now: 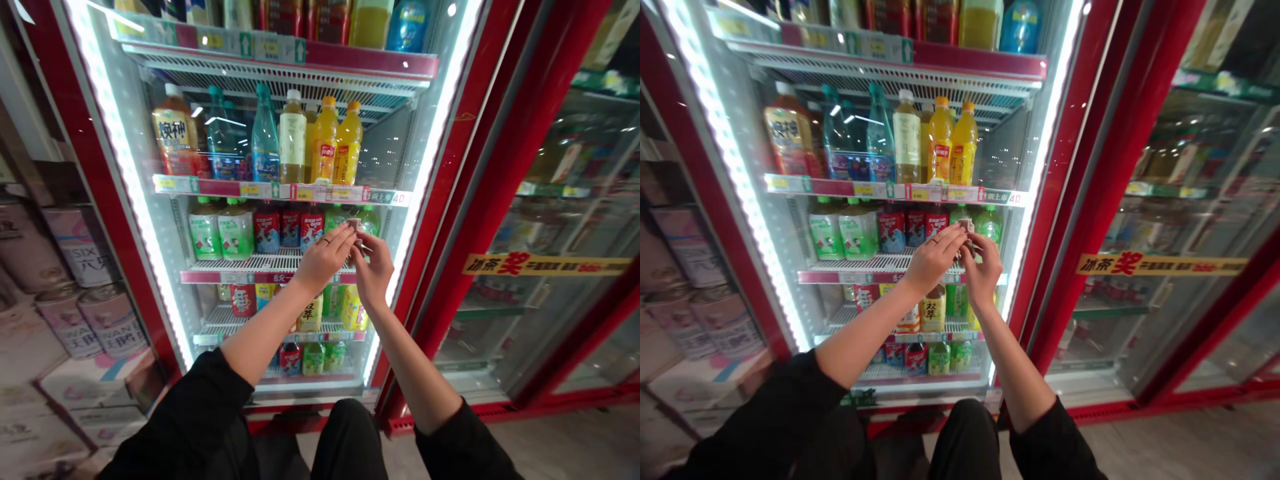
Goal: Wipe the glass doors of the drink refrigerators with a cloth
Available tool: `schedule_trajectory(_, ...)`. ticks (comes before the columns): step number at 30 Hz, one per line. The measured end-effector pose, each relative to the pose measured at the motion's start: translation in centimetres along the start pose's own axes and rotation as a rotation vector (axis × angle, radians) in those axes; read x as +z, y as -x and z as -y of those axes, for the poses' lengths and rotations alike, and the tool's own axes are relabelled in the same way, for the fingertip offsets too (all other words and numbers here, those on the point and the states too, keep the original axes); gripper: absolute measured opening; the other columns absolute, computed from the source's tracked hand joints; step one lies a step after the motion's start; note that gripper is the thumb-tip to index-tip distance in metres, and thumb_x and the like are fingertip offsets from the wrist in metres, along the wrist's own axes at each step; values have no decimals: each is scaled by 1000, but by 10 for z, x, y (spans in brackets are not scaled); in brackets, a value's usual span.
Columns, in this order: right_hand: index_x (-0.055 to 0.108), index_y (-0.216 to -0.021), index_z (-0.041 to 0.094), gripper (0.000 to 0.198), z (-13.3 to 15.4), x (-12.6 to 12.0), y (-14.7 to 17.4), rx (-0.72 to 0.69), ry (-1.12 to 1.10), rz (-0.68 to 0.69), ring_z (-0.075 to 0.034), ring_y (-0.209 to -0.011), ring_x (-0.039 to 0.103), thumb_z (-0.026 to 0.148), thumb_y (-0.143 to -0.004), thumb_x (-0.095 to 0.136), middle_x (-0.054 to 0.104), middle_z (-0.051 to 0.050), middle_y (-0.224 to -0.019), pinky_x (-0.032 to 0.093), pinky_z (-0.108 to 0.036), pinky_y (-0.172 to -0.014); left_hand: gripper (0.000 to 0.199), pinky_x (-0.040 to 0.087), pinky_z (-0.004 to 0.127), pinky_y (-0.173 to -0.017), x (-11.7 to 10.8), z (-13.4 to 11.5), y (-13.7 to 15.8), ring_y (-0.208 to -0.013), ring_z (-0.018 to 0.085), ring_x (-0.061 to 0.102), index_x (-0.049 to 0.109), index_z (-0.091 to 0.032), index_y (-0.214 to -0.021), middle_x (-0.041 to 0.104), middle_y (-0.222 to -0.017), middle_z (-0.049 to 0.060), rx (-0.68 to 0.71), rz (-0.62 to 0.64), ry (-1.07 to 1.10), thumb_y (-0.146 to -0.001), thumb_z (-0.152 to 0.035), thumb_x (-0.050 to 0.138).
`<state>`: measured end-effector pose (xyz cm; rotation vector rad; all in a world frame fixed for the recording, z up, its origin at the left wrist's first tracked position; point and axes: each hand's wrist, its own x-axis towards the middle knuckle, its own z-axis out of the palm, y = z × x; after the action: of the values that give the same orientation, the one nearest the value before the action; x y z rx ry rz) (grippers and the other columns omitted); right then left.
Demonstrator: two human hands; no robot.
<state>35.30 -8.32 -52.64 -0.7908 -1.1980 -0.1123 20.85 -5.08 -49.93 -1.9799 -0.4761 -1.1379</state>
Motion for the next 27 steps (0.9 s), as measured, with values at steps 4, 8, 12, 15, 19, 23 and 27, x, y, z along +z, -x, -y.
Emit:
schedule_trajectory(4, 79, -126, 27, 25, -5, -27, 2, -95, 85, 133, -26, -113, 79, 38, -106, 66, 82, -8, -121, 68, -51, -104, 28, 61, 38, -120, -8, 14, -2, -138, 22, 73, 73, -12, -132, 82, -133, 12, 29, -59, 45, -111, -9, 55)
schedule_trajectory(8, 61, -158, 34, 49, -25, -50, 4, -324, 261, 303, -30, -152, 61, 26, -110, 54, 69, -10, -157, 53, -62, -127, 44, 59, 40, -123, -11, 12, 18, -141, 21, 71, 64, -21, -151, 81, -135, 10, -52, -77, 44, -110, -7, 55)
schedule_trajectory(12, 16, -180, 37, 74, -40, -47, 8, -360, 363, 421, -31, -174, 25, 24, -113, 43, 37, -9, -184, 39, -65, -137, 65, 51, 43, -132, 3, -7, 29, -155, 25, 59, 40, -21, -173, 71, -155, 14, -92, -43, -15, -110, -12, 56)
schedule_trajectory(15, 2, -181, 36, 80, -46, -39, 11, -325, 445, 485, -33, -176, 15, 29, -113, 41, 24, -10, -189, 32, -64, -140, 77, 35, 43, -141, 14, -20, 21, -170, 26, 36, 18, -7, -178, 47, -176, 19, -99, 75, -30, -112, -21, 53)
schedule_trajectory(19, 8, -181, 32, 78, -54, -29, 18, -239, 546, 480, -38, -173, 25, 38, -111, 42, 29, -13, -187, 29, -67, -140, 76, 26, 40, -144, 16, -14, -3, -172, 22, 27, 14, -9, -179, 36, -181, 14, -46, 197, -55, -113, -27, 49)
schedule_trajectory(23, 14, -182, 30, 77, -60, -22, 26, -212, 567, 432, -40, -171, 32, 40, -111, 43, 33, -14, -185, 31, -67, -139, 74, 31, 40, -144, 10, 8, -9, -169, 19, 33, 13, -22, -181, 42, -179, 5, -55, 171, -67, -113, -13, 43)
schedule_trajectory(27, 19, -181, 30, 76, -60, -20, 29, -169, 575, 425, -39, -171, 32, 43, -111, 43, 36, -13, -184, 33, -63, -139, 83, 40, 46, -141, 5, 13, 17, -167, 22, 40, 4, -19, -180, 49, -175, 11, -120, 59, -67, -112, -8, 48)
